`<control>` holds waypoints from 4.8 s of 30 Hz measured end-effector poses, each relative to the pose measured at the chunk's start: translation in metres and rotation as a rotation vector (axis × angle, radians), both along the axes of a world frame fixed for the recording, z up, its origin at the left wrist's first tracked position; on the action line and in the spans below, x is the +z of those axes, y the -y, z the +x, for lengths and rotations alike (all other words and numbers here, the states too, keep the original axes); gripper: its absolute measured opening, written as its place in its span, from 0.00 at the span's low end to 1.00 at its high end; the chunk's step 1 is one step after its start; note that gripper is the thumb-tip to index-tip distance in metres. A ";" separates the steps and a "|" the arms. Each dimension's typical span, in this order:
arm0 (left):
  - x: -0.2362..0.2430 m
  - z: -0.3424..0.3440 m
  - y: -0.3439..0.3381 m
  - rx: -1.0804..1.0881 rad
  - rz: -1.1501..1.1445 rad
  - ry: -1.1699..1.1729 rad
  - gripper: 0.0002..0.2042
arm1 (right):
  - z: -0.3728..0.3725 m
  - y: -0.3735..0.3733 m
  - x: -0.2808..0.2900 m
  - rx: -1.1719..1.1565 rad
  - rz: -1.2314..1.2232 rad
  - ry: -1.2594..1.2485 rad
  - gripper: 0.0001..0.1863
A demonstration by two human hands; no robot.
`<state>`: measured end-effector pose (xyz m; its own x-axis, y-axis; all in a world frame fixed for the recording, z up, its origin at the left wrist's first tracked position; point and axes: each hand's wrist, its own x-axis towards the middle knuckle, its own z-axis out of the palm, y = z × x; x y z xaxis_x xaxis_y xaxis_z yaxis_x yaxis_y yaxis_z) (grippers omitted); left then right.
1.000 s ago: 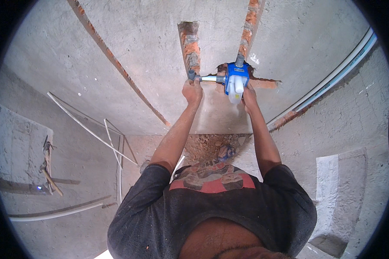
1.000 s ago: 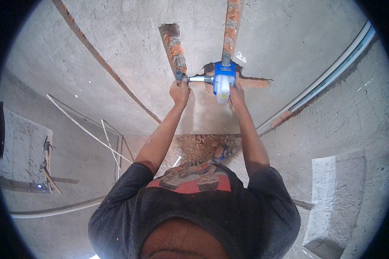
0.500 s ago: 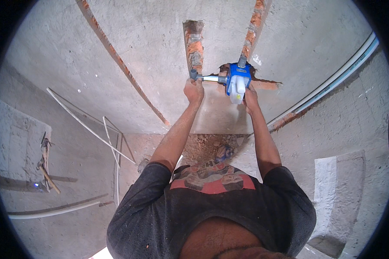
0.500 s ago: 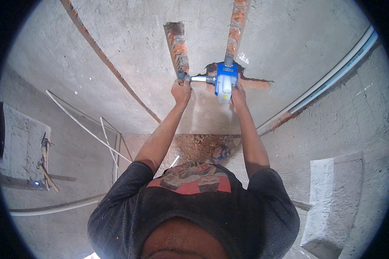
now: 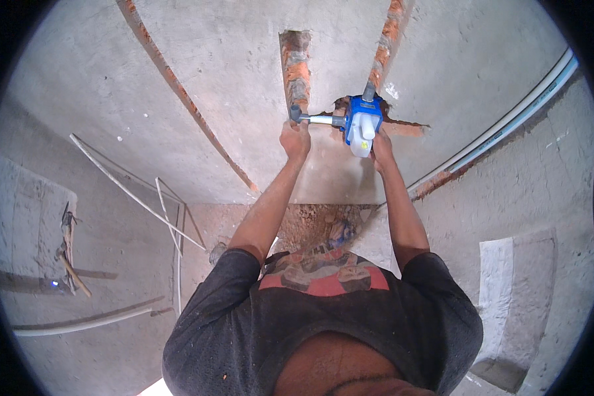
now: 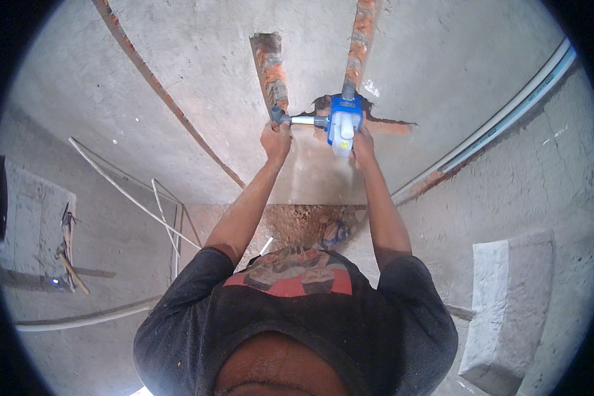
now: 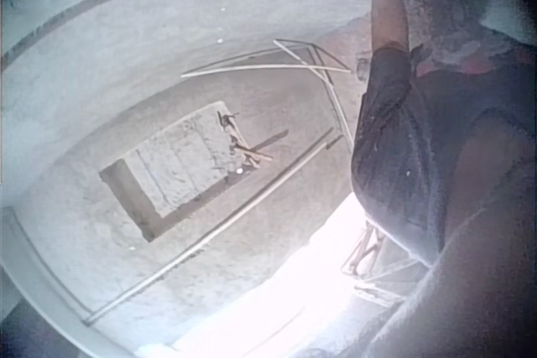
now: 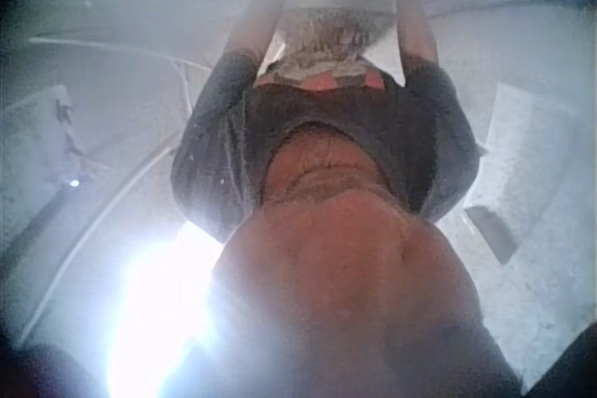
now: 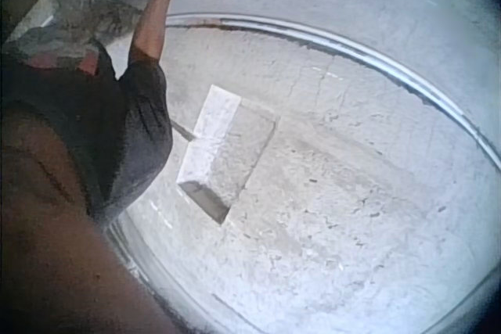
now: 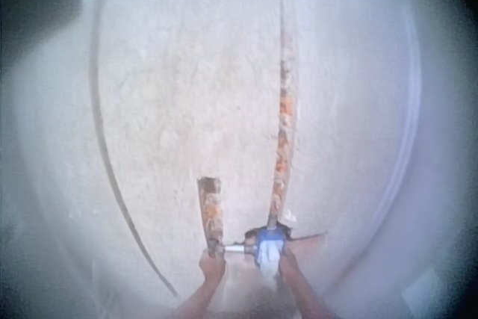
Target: The person connects a white pipe to a blue plumbing fixture, applies paste from a container to a pipe fitting using a spatula, and سپس secures a pipe into a wall channel.
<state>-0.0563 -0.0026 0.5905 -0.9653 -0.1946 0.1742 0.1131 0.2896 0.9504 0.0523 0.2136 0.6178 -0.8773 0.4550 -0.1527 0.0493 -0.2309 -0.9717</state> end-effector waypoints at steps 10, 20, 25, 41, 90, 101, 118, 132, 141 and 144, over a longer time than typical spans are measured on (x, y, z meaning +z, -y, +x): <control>0.010 0.005 0.009 -0.037 -0.094 -0.064 0.14 | -0.011 0.000 -0.009 -0.010 -0.100 -0.133 0.21; 0.012 -0.006 0.021 -0.056 -0.361 -0.183 0.12 | -0.008 0.010 0.006 -0.027 -0.042 -0.061 0.17; 0.021 -0.005 0.011 -0.071 -0.486 -0.086 0.15 | -0.014 -0.004 -0.005 -0.011 -0.030 -0.075 0.18; 0.036 -0.002 0.001 0.047 -0.513 -0.043 0.15 | -0.023 -0.005 -0.010 -0.008 0.049 -0.101 0.20; 0.028 -0.021 -0.008 0.152 -0.480 -0.366 0.14 | -0.024 0.001 0.003 0.049 0.227 0.021 0.34; 0.042 -0.019 -0.012 0.106 -0.565 -0.217 0.12 | -0.017 0.010 0.020 0.079 0.143 0.016 0.34; 0.055 -0.020 0.001 -0.135 -0.721 -0.216 0.12 | -0.034 -0.014 -0.004 0.136 0.132 -0.024 0.28; 0.051 -0.025 0.012 -0.156 -0.768 -0.175 0.11 | -0.019 0.002 0.035 0.171 0.145 0.148 0.38; 0.062 -0.029 0.009 -0.207 -0.845 -0.196 0.09 | -0.020 -0.005 0.007 0.121 0.103 0.010 0.33; 0.064 -0.028 0.013 -0.237 -0.839 -0.194 0.09 | -0.017 -0.005 0.003 0.128 0.027 0.000 0.32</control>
